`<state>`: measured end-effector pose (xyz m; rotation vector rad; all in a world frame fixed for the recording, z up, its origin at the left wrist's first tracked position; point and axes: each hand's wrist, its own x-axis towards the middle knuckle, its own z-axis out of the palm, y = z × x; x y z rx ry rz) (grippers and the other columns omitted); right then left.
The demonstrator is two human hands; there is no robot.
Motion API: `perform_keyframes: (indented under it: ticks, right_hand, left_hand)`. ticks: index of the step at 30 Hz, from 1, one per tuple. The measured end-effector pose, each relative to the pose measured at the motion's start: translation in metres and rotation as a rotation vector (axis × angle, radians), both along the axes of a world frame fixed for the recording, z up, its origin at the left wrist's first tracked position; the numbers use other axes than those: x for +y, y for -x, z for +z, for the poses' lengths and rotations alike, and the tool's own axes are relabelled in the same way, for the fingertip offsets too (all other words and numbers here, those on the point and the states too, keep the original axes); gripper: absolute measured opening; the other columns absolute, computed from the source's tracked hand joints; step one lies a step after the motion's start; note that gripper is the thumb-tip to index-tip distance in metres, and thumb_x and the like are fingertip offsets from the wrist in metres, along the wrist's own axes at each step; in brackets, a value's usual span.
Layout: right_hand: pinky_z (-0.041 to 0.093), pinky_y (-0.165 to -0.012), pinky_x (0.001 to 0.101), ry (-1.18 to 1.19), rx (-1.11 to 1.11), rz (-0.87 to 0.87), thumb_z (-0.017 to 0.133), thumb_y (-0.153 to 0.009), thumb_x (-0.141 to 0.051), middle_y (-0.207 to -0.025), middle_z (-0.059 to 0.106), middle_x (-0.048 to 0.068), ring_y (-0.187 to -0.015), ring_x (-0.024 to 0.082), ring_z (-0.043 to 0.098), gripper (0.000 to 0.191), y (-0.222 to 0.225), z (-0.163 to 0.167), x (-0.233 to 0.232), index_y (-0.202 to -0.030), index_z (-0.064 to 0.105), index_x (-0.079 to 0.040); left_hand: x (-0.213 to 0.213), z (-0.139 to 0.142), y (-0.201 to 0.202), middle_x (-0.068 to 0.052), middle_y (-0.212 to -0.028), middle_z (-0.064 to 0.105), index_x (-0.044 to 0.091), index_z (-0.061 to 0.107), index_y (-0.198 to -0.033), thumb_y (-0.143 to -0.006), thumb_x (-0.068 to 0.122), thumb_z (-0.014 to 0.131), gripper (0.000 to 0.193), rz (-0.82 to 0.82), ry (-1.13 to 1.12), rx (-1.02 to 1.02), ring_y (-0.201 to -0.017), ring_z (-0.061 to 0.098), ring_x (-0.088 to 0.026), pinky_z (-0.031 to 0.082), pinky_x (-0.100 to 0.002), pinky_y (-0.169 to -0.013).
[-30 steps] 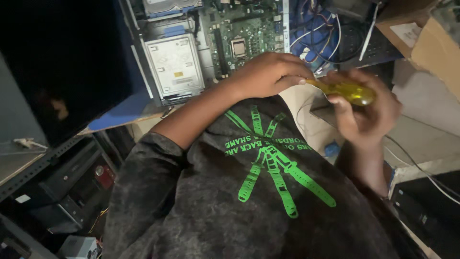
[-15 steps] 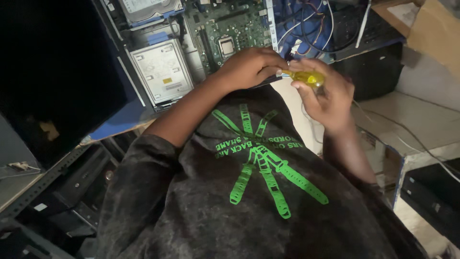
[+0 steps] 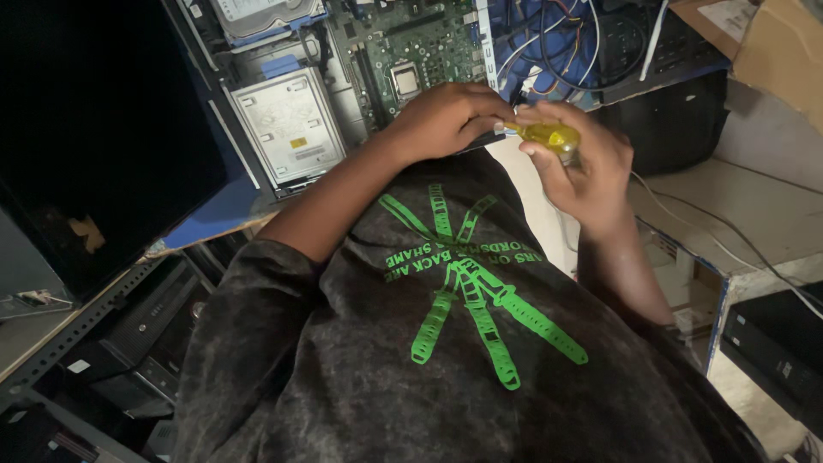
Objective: The person uses a yellow screwdriver to remove and reinstall screws on a desktop computer's motherboard. They repeatedly loosen and tighten screws at multiple locations while handling the screwdriver with both hands.
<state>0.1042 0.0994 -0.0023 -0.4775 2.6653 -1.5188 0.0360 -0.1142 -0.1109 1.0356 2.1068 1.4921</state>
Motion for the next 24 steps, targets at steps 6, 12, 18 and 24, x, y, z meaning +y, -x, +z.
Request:
perform_keyframes:
  ticks: [6,12,18,24]
  right_hand:
    - [0.059,-0.101,0.0339,0.052,0.002,-0.006,0.075,-0.104,-0.001,-0.125,0.074,0.019,-0.118,0.026,0.075,0.037,-0.001,-0.005,-0.002,-0.136,0.056,0.006]
    - [0.059,-0.104,0.0365,0.027,-0.029,0.043,0.075,-0.102,0.000,-0.124,0.073,0.020,-0.117,0.027,0.074,0.037,0.000,0.002,-0.002,-0.135,0.058,0.005]
    - [0.057,-0.106,0.0362,0.107,-0.165,0.040,0.067,-0.105,0.002,-0.126,0.072,0.019,-0.120,0.025,0.072,0.030,-0.006,0.003,-0.005,-0.133,0.056,0.004]
    - [0.050,-0.097,0.0332,0.517,-0.046,-0.062,0.048,-0.117,-0.022,-0.108,0.054,0.015,-0.097,0.019,0.055,0.021,-0.022,-0.025,-0.032,-0.120,0.042,-0.001]
  left_hand:
    - [-0.001,-0.006,-0.002,-0.009,-0.112,0.074,0.010,0.074,-0.114,-0.100,0.018,0.065,0.018,-0.005,-0.004,0.005,-0.104,0.070,-0.033,0.055,-0.044,-0.089]
    - [0.001,-0.013,-0.006,-0.008,-0.113,0.075,0.011,0.073,-0.113,-0.101,0.020,0.065,0.018,0.019,0.041,0.090,-0.103,0.071,-0.032,0.056,-0.043,-0.087]
    - [-0.002,-0.016,-0.015,-0.008,-0.111,0.075,0.012,0.073,-0.113,-0.100,0.027,0.068,0.020,0.070,0.016,0.158,-0.096,0.073,-0.030,0.058,-0.042,-0.080]
    - [-0.005,-0.018,-0.018,-0.008,-0.105,0.075,0.013,0.073,-0.114,-0.100,0.027,0.071,0.020,0.039,0.017,0.196,-0.092,0.072,-0.030,0.058,-0.042,-0.076]
